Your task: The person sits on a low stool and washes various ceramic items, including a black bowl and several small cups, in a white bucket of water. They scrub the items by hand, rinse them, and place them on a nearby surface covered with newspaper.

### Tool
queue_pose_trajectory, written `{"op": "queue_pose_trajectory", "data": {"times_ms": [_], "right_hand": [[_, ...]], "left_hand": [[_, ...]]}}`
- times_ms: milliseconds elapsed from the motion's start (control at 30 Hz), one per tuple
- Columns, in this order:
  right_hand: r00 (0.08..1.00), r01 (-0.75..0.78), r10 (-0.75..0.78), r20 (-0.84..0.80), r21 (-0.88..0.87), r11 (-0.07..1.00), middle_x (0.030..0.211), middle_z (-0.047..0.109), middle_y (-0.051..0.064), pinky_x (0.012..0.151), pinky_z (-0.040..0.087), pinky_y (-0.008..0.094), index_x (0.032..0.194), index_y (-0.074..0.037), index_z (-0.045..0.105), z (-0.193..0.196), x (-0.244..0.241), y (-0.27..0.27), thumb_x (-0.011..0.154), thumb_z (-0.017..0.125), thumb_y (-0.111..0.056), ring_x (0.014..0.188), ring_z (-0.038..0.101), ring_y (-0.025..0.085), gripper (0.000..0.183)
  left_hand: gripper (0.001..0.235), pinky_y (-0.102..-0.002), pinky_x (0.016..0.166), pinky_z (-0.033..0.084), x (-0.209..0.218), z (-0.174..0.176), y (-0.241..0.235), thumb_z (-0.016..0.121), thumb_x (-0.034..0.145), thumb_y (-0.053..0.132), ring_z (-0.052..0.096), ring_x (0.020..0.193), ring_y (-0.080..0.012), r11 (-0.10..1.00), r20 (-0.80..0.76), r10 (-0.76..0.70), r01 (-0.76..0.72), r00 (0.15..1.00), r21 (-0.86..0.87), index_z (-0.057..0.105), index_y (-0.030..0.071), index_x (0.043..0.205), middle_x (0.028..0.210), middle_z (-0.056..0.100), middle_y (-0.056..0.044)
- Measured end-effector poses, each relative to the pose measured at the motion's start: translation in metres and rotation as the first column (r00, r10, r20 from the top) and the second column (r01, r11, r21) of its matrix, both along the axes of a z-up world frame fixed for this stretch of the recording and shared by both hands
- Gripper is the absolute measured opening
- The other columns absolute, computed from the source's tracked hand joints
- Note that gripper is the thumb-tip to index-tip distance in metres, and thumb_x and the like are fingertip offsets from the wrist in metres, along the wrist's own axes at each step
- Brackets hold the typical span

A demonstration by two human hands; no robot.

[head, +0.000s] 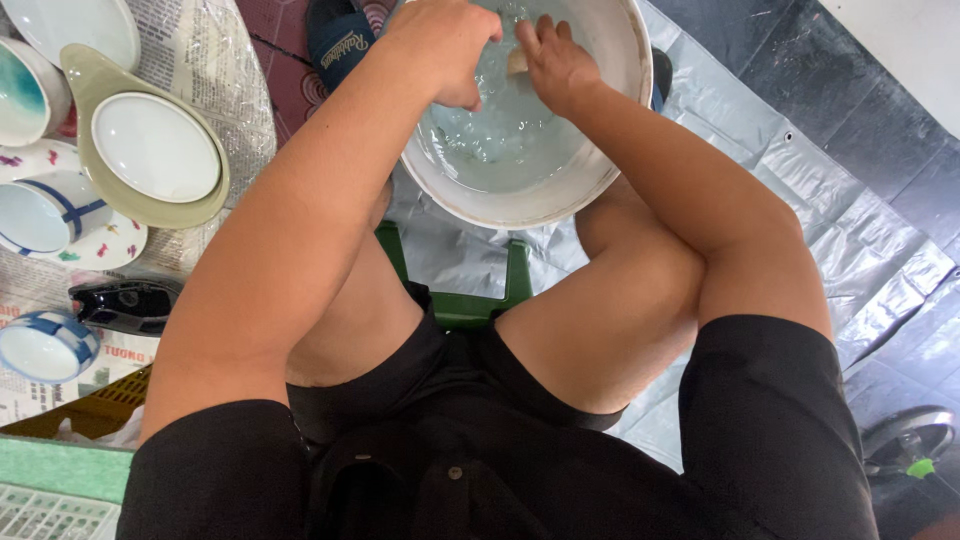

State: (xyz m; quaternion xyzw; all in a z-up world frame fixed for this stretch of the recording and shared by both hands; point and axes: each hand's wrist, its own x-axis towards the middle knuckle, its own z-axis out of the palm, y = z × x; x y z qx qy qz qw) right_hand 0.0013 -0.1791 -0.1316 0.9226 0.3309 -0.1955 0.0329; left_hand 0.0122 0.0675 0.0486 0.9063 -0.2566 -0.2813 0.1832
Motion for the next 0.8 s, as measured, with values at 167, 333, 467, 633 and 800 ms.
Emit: {"op": "queue_pose_trajectory", "data": {"times_ms": [167,333,467,633,800], "right_hand": [[0.843,0.314,-0.229,-0.486,0.100,0.944,0.123,0.059,0.026,0.091,0.050,0.053,0.134,-0.007,0.042,0.006,0.000,0.005,0.085,0.061,0.002,0.113,0.060,0.044,0.053],[0.647,0.431,-0.259,-0.717,0.065,0.900,0.105,0.071,0.022,0.077,0.059,0.046,0.138,-0.013,0.045,0.062,0.012,0.007,0.091,0.048,0.002,0.085,0.075,0.034,0.050],[0.663,0.492,-0.172,-0.729,0.252,0.833,0.120,0.069,0.023,0.072,0.062,0.040,0.142,-0.010,0.041,0.101,0.014,0.011,0.090,0.045,0.004,0.082,0.076,0.029,0.054],[0.719,0.509,-0.159,-0.677,0.356,0.784,0.143,0.059,0.023,0.075,0.063,0.037,0.145,0.002,0.034,0.121,0.013,0.015,0.097,0.045,0.002,0.086,0.077,0.027,0.049],[0.695,0.571,-0.076,-0.715,0.485,0.662,0.150,0.051,0.024,0.071,0.064,0.035,0.144,0.006,0.029,0.127,0.007,0.006,0.092,0.042,0.004,0.086,0.076,0.027,0.054]], "left_hand": [[0.083,-0.050,0.087,0.053,0.003,-0.005,0.008,0.097,0.057,0.028,0.066,0.110,-0.0360,0.998,-0.082,0.029,-0.024,0.996,0.059,0.066,0.016,0.133,0.120,0.070,-0.014],[0.105,-0.050,0.094,0.051,-0.001,0.005,0.005,0.101,0.051,0.032,0.062,0.117,-0.0384,1.000,-0.100,-0.003,0.003,0.995,-0.006,0.054,0.015,0.143,0.130,0.063,-0.015],[0.137,-0.050,0.096,0.050,-0.001,0.010,-0.005,0.103,0.046,0.036,0.059,0.122,-0.0402,0.999,-0.106,-0.034,0.031,0.994,-0.030,0.029,0.011,0.158,0.137,0.056,-0.019],[0.146,-0.050,0.096,0.050,-0.013,-0.003,-0.010,0.104,0.044,0.040,0.058,0.120,-0.0429,0.988,-0.040,-0.064,0.057,0.997,-0.142,0.020,0.007,0.159,0.147,0.046,-0.021],[0.134,-0.049,0.098,0.050,-0.009,-0.018,-0.004,0.102,0.054,0.036,0.059,0.122,-0.0436,0.940,0.074,-0.059,0.081,0.995,-0.331,0.026,0.007,0.161,0.147,0.048,-0.021]]}}
